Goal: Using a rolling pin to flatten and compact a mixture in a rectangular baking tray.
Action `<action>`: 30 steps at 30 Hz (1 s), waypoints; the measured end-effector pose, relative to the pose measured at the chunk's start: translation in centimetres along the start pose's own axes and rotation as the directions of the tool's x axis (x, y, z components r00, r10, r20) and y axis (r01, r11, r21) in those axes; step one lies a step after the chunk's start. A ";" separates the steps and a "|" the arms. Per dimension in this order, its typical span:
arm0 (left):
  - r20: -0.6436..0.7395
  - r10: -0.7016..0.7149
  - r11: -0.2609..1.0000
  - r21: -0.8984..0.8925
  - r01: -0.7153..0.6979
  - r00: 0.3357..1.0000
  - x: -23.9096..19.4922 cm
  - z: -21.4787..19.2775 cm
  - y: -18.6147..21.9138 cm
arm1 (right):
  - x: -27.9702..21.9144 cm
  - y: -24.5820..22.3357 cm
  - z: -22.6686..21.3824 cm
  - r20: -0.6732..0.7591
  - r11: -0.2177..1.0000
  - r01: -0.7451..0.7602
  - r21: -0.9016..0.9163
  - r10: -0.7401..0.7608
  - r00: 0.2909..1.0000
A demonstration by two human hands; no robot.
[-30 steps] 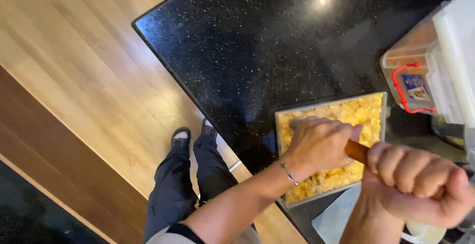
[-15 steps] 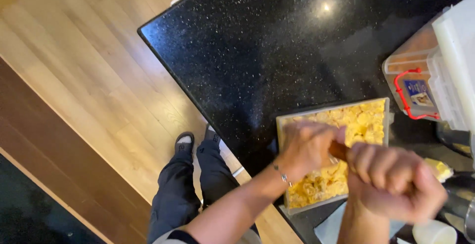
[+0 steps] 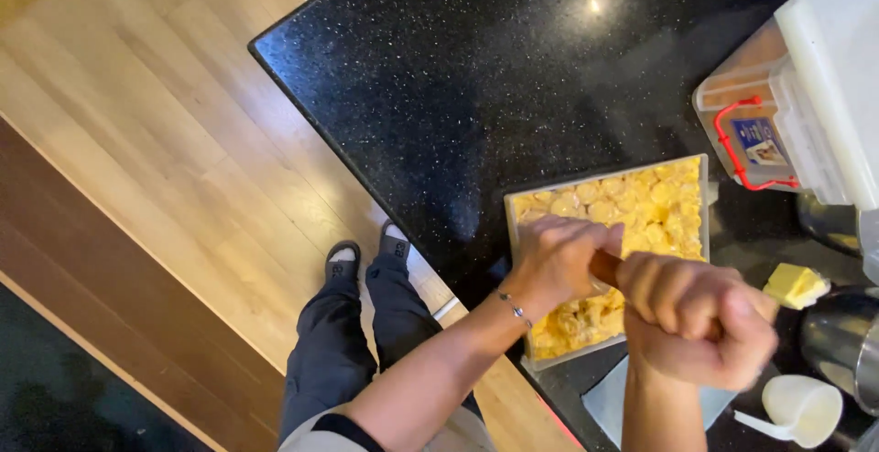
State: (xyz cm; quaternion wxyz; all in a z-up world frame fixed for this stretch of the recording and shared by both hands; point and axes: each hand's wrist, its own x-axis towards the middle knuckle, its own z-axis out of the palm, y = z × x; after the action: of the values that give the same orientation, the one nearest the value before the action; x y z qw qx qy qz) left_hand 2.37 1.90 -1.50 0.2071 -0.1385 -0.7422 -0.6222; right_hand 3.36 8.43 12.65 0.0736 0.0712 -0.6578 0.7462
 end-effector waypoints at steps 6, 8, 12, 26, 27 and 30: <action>0.171 -0.045 0.998 0.055 0.036 0.984 -1.2 0.3 -0.5 | -0.6 0.9 -0.8 -0.054 0.999 0.040 -0.020 -0.041 0.998; 0.161 -0.042 0.999 0.003 0.042 0.986 -2.0 1.2 -1.7 | -0.3 1.0 -0.4 -0.068 0.997 0.022 -0.068 -0.026 0.997; 0.259 -0.042 0.998 0.048 0.031 0.965 -1.9 0.9 -0.3 | -0.8 -0.9 0.3 -0.024 0.993 0.054 -0.101 -0.057 0.998; 0.034 0.002 0.986 -0.168 0.004 0.999 -2.3 -1.0 -0.5 | -3.5 1.9 2.4 -0.069 0.990 0.115 -0.083 -0.121 0.990; 0.038 -0.002 0.985 -0.170 0.008 0.999 -2.6 -0.5 -0.2 | -3.2 1.2 2.4 -0.073 0.990 0.111 -0.084 -0.117 0.990; 0.177 -0.118 0.993 0.019 0.117 0.977 -2.6 0.6 1.1 | -2.8 -0.8 1.3 -0.066 0.978 0.121 -0.171 -0.133 0.989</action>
State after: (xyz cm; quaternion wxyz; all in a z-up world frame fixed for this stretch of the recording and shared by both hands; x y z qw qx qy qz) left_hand 5.09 2.87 -1.89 0.1035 -0.1486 -0.7671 -0.6154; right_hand 6.24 7.20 13.03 0.1523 0.0778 -0.7087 0.6845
